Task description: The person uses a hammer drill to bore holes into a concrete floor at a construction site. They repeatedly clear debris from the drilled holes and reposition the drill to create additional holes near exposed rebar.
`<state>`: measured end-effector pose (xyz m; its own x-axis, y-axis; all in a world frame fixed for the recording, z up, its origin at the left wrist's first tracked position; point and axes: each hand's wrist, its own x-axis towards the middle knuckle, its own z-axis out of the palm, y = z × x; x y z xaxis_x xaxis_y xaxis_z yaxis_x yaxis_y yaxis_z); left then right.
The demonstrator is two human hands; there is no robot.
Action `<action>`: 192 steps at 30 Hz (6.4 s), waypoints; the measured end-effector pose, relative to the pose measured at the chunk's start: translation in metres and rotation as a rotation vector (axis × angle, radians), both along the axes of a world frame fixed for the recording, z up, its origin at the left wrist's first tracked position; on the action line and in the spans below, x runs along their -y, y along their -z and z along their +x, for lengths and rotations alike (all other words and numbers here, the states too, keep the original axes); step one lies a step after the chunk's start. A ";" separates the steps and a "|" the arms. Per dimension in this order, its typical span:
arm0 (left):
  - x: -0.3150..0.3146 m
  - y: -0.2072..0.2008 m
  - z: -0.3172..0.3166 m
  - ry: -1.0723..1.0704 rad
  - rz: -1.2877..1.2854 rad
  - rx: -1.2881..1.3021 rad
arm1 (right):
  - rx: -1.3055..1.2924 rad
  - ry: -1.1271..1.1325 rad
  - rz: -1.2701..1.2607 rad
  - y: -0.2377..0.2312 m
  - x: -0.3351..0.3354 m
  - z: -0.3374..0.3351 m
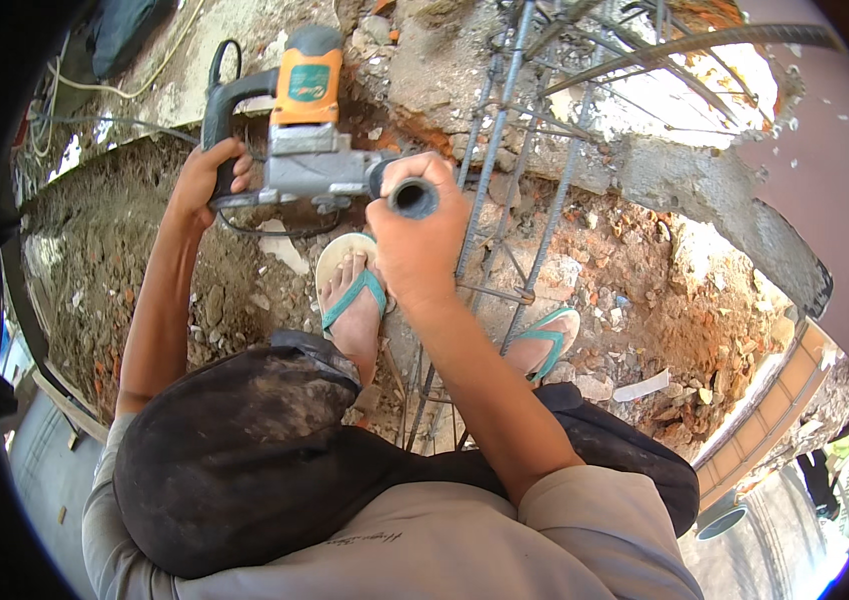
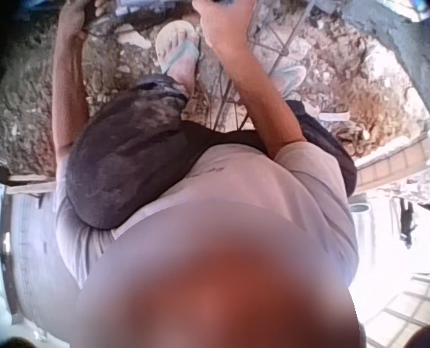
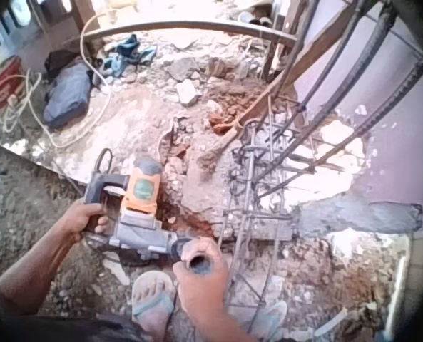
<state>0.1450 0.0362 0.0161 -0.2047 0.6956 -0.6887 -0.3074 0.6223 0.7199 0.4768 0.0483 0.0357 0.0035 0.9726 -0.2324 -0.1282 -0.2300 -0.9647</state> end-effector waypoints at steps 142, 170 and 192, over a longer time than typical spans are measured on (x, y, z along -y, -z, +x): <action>-0.040 -0.154 0.008 0.444 0.244 -0.999 | 1.373 -0.609 0.317 -0.305 0.040 0.314; -0.021 -0.166 0.028 0.551 0.025 -1.419 | 1.471 -0.848 0.031 -0.246 0.007 0.323; 0.003 -0.174 0.048 0.561 0.011 -1.516 | 0.890 -0.703 0.169 0.140 -0.017 0.211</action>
